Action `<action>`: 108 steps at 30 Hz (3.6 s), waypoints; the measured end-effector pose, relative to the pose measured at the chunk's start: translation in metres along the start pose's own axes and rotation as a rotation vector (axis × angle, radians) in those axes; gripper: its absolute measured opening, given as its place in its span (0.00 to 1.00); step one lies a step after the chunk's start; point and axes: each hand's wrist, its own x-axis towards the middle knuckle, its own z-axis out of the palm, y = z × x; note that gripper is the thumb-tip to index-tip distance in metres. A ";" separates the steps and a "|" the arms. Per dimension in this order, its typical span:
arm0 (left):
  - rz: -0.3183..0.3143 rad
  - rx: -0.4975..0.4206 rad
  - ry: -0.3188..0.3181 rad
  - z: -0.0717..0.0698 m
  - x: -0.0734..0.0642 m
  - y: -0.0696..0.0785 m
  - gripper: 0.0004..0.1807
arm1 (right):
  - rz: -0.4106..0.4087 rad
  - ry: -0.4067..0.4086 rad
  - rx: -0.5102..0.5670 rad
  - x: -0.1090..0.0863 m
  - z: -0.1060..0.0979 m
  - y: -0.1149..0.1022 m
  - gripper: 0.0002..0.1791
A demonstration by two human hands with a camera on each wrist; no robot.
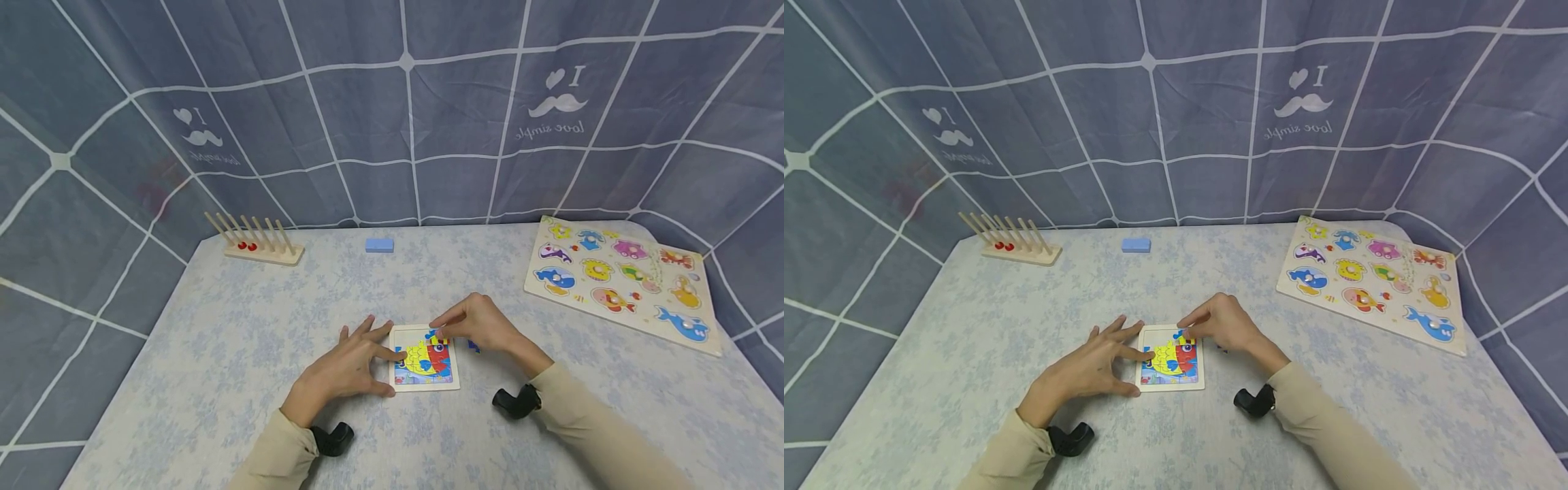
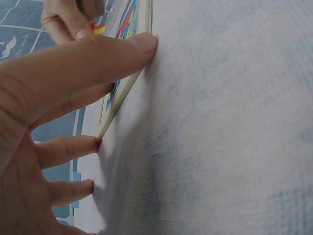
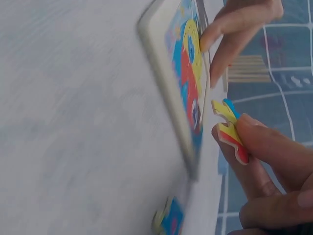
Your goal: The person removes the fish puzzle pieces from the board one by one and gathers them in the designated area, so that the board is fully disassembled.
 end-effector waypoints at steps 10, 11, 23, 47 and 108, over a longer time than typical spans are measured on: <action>0.003 -0.009 0.011 0.000 -0.001 0.001 0.32 | 0.087 0.029 0.055 -0.024 -0.032 0.031 0.09; 0.005 -0.008 0.012 0.000 -0.001 0.001 0.32 | 0.092 0.029 0.056 -0.026 -0.035 0.033 0.10; 0.000 0.003 0.010 0.000 -0.001 0.001 0.32 | 0.183 0.039 0.071 -0.048 -0.064 0.047 0.14; 0.016 -0.003 0.023 0.002 0.000 0.001 0.32 | 0.137 0.142 -0.248 -0.044 -0.057 0.049 0.04; 0.014 -0.004 0.002 0.000 -0.001 0.000 0.32 | 0.332 0.015 -0.644 0.022 0.027 -0.039 0.26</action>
